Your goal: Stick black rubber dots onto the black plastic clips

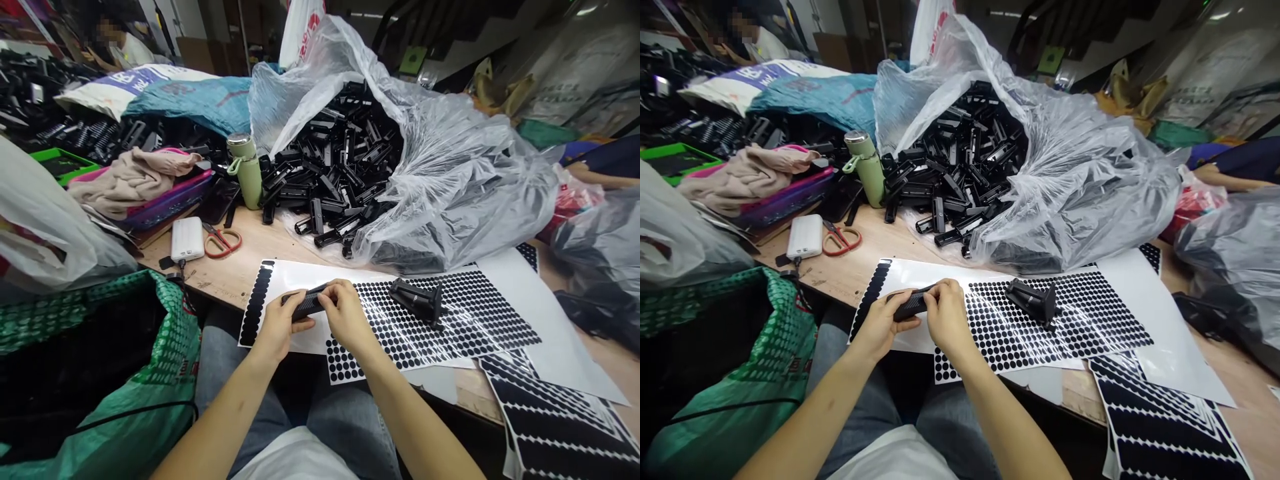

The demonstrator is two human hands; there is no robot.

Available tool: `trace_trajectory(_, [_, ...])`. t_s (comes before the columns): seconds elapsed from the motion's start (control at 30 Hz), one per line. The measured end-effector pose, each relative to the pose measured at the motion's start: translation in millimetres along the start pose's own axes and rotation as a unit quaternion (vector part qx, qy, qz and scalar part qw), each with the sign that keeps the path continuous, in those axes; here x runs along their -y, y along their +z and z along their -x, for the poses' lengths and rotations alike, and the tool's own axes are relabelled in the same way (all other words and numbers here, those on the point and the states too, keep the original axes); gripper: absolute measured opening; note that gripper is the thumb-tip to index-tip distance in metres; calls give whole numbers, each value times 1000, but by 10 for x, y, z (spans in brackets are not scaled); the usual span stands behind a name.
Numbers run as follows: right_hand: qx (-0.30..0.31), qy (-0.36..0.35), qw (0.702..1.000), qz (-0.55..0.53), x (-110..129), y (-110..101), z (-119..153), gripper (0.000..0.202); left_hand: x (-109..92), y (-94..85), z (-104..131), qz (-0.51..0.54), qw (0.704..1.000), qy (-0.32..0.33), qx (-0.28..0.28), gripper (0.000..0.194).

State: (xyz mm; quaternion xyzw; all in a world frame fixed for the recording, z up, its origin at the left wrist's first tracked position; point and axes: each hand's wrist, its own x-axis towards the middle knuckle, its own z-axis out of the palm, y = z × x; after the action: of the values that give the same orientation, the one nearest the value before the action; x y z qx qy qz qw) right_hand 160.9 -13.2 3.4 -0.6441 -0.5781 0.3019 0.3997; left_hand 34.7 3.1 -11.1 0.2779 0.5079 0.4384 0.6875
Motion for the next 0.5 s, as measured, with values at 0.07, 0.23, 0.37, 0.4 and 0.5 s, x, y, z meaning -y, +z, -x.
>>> trace_trajectory(0.07, [-6,0,1000,4,-29,13,9,16,13,16,3,2,1000,0,-5,26])
trace_trajectory(0.23, [-27,-18,999,32,-63,75,53,13,35,33,1,10,1000,-2,-10,26])
trace_trajectory(0.37, [-113,-9,992,63,-136,11,60,12,25,7,8,32,999,5,-26,23])
trace_trajectory(0.4, [-129,10,989,70,-161,-22,58,15,19,2,13,36,999,13,-35,23])
trace_trajectory(0.5, [-108,57,989,80,-200,-95,60,23,7,13,25,32,998,36,-49,25])
